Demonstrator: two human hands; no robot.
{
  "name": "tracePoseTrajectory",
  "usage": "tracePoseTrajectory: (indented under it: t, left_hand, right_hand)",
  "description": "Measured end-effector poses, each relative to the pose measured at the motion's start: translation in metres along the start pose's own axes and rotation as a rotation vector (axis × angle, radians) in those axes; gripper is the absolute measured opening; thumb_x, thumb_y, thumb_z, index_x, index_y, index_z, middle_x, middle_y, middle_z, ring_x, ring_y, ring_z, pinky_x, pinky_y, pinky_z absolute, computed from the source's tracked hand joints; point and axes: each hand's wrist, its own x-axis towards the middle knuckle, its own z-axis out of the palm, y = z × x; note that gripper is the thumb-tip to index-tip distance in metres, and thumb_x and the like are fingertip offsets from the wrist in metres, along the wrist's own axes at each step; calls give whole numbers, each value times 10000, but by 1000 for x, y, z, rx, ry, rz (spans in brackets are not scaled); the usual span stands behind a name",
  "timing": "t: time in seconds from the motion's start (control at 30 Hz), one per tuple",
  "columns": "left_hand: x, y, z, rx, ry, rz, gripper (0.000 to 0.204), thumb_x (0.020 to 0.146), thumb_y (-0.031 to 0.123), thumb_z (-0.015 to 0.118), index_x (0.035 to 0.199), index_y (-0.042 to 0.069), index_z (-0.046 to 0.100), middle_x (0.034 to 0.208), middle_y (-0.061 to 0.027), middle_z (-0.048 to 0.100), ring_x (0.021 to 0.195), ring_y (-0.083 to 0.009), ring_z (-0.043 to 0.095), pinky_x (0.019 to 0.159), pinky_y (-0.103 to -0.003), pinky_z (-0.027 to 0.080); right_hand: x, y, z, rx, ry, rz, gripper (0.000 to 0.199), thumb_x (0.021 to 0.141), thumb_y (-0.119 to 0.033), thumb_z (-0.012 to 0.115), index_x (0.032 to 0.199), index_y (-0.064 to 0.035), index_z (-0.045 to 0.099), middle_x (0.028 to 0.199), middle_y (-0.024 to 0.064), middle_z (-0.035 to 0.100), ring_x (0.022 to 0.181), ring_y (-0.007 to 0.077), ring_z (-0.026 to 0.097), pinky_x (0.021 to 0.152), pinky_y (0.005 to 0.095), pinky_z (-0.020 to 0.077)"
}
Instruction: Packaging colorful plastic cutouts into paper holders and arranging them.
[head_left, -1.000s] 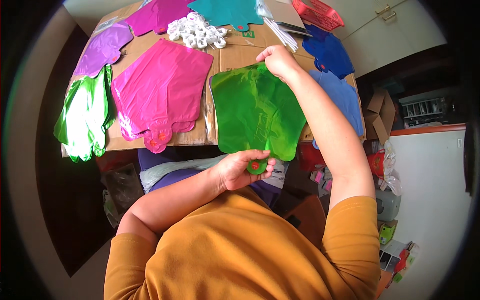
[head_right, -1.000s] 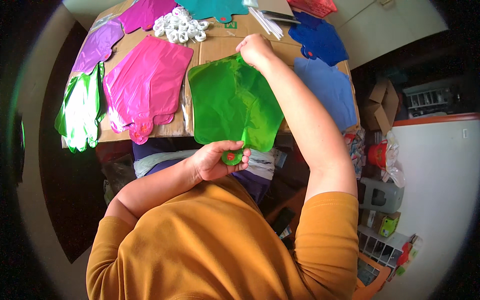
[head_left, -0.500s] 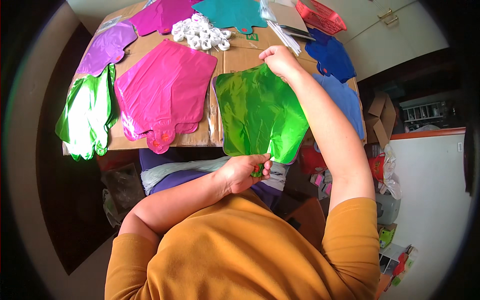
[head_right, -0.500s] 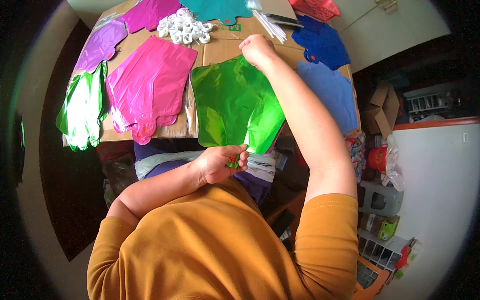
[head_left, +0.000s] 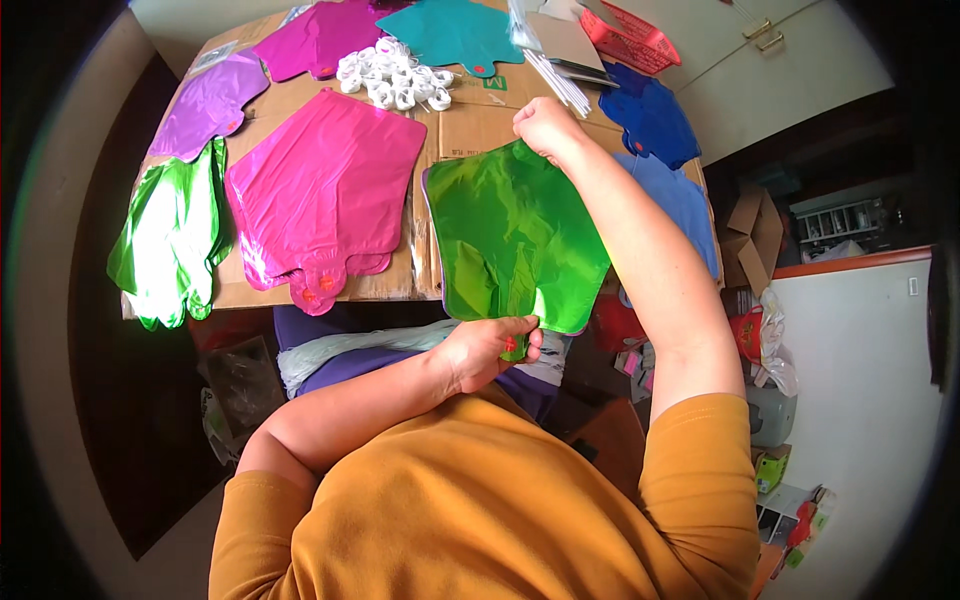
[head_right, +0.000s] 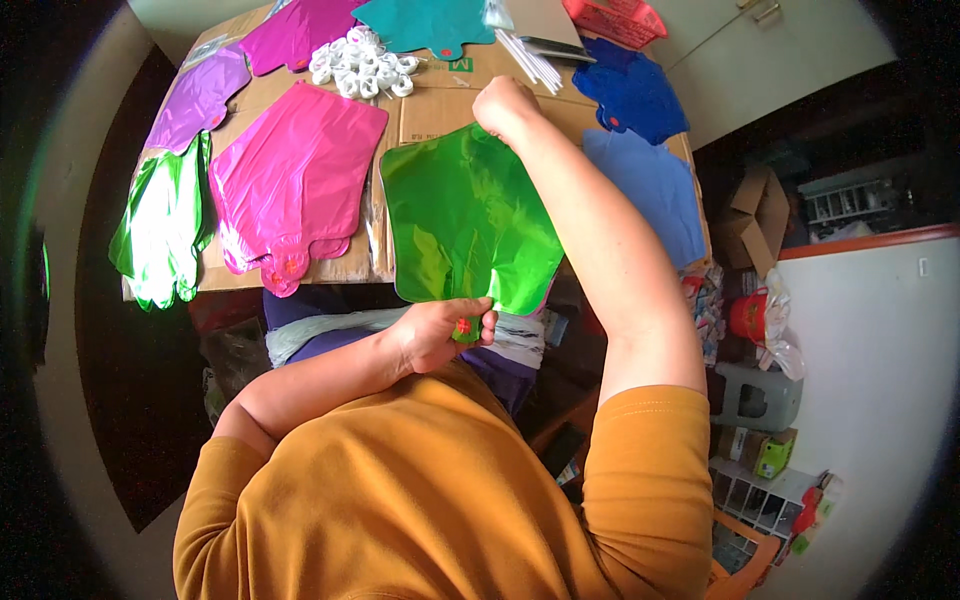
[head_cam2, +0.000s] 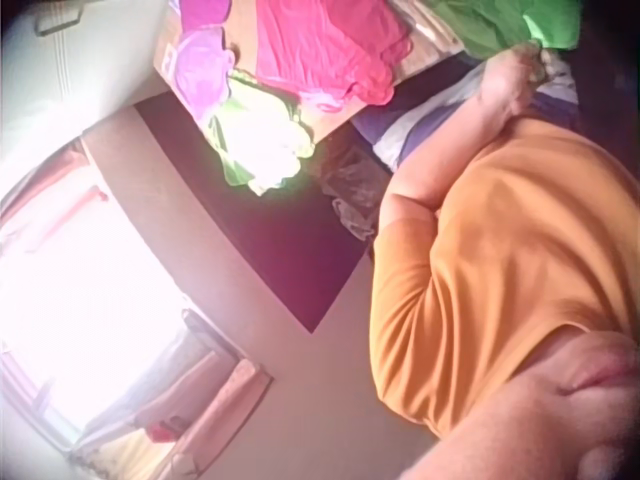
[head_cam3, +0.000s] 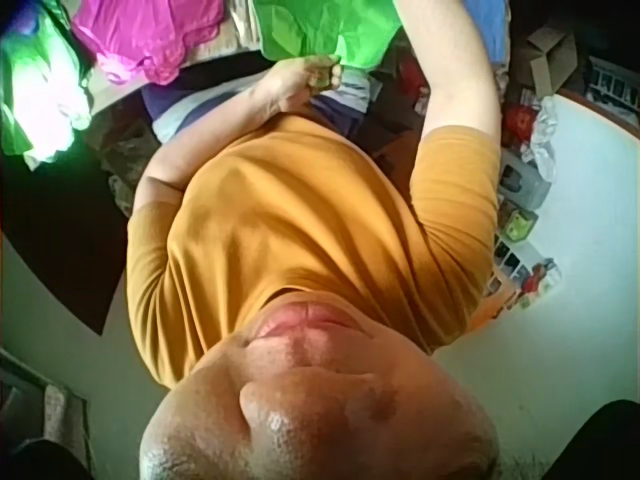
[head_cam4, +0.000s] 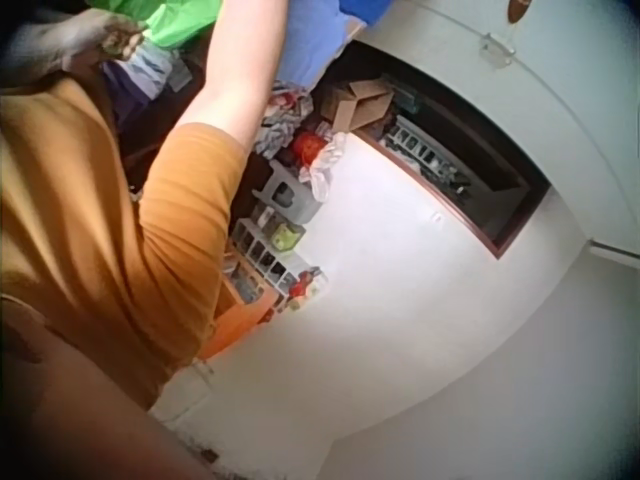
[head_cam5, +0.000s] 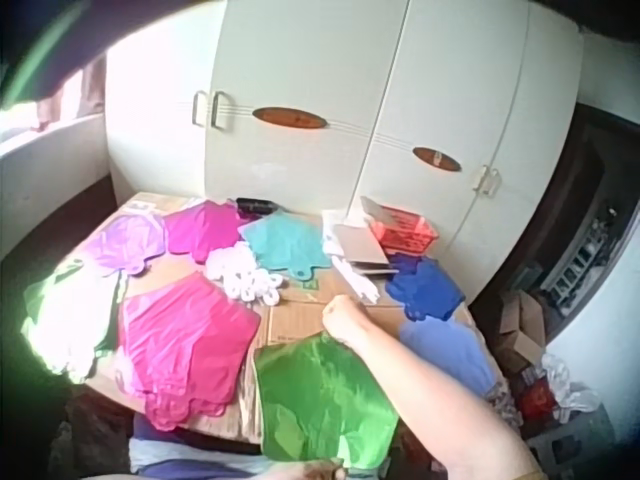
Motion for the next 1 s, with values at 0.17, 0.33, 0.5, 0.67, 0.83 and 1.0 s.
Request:
tracePoseTrajectory:
  t: [0.17, 0.33, 0.5, 0.67, 0.83, 1.0]
  left_hand:
    - [1, 0, -1, -75, -42, -45, 127, 953, 151, 592, 1002, 34, 593, 924, -63, 618, 851, -175, 605, 830, -346, 528]
    - [-1, 4, -5, -105, -40, -78, 135, 929, 154, 618, 985, 34, 590, 923, -76, 621, 832, -191, 608, 836, -357, 531]
    - [-2, 10, -5, -173, -124, -83, 149, 925, 168, 622, 982, 38, 577, 930, -91, 618, 831, -197, 606, 813, -353, 526]
    - [-4, 15, 0, -223, -82, -87, 146, 949, 170, 596, 1021, 50, 552, 890, -83, 600, 797, -180, 574, 769, -340, 514]
    - [3, 10, 1, -168, 43, -78, 105, 989, 174, 549, 973, 73, 527, 832, -58, 570, 736, -152, 504, 738, -328, 484]
    - [0, 11, 6, -123, 51, -54, 119, 996, 182, 544, 935, 84, 516, 804, -39, 552, 724, -147, 480, 734, -324, 468]
  right_hand:
    - [-5, 3, 1, 89, -14, -58, 236, 804, -181, 621, 695, 20, 678, 605, 152, 617, 568, 251, 616, 564, 379, 495]
    - [-26, -24, -25, 310, -272, 48, 203, 771, -81, 667, 963, -15, 673, 854, 48, 661, 773, 133, 598, 689, 279, 494]
    - [-22, -16, -26, 197, -286, -80, 245, 748, 8, 619, 986, -1, 676, 873, 54, 669, 785, 137, 606, 703, 283, 499]
    - [-21, -21, -23, 134, -262, -83, 236, 748, 24, 611, 970, -9, 684, 875, 62, 674, 781, 139, 606, 701, 290, 500]
    - [-21, -25, -24, 143, -261, -63, 248, 752, 60, 582, 971, -6, 678, 871, 65, 666, 764, 137, 605, 674, 285, 499]
    - [-6, -12, -21, 228, -239, -105, 264, 748, 65, 527, 929, -14, 701, 841, 94, 688, 727, 167, 607, 613, 315, 484]
